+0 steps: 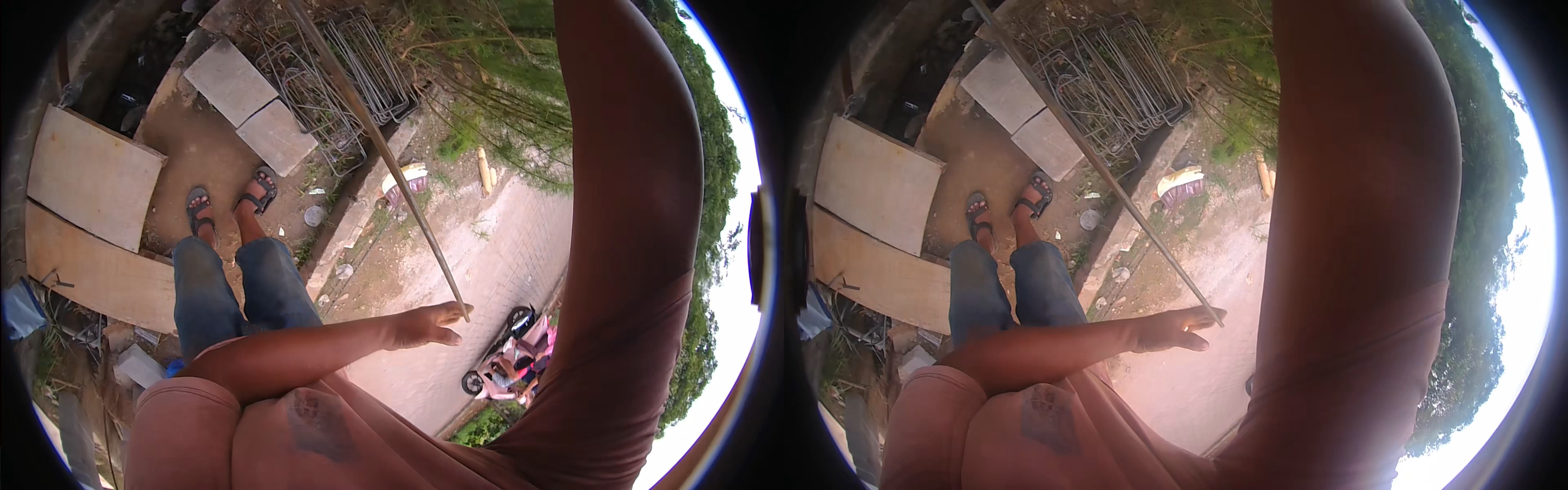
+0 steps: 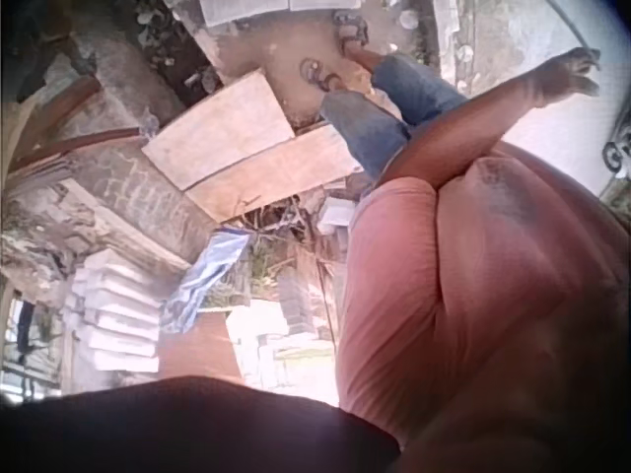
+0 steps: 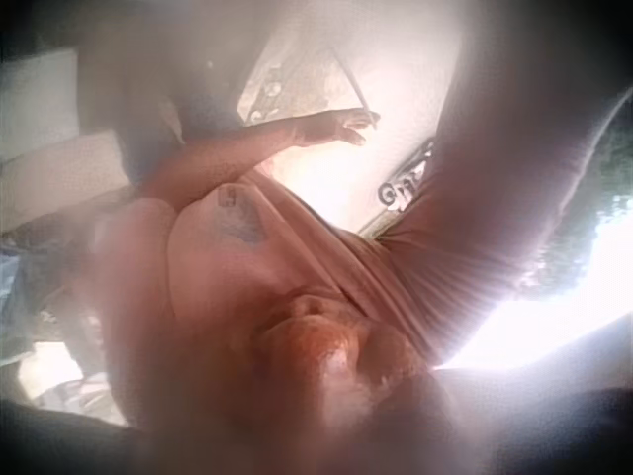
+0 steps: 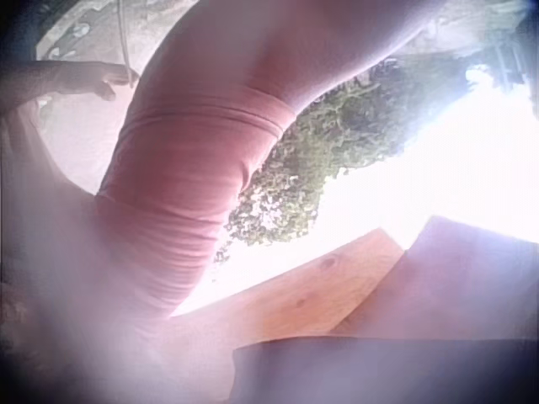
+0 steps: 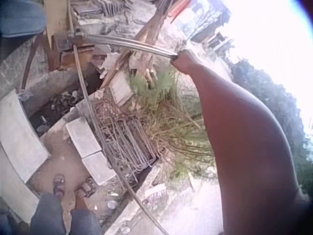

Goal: The person uses a manual metal bender to bend thin metal rods into U-shaped forms. They repeatedly insert a rod, apply force with the lever, and remove the bent piece, stacking the finished items nearby.

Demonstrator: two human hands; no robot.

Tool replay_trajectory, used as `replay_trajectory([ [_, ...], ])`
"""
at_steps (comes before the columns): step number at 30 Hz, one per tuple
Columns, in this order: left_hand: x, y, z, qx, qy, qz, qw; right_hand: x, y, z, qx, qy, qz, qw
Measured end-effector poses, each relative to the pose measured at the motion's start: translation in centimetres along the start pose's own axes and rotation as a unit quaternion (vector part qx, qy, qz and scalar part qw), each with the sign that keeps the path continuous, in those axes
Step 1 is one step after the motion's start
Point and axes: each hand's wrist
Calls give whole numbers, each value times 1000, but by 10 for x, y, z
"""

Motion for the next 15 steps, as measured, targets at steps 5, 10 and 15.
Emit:
replay_trajectory([
  [5, -20, 21, -5, -49, 62, 93, 992, 31, -17, -29, 6, 5, 22, 1000],
  [10, -11, 38, -38, -42, 64, 140, 987, -32, 33, -87, 148, 54, 58, 986],
  [15, -4, 35, -129, -72, -26, 258, 963, -28, 55, -127, 189, 40, 71, 979],
])
Point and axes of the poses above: each hand's wrist, its own z-axis towards the middle knuckle, its own x-axis out of the palm, y = z × x, and after that the axes turned 5 degrees about -x, right-handed
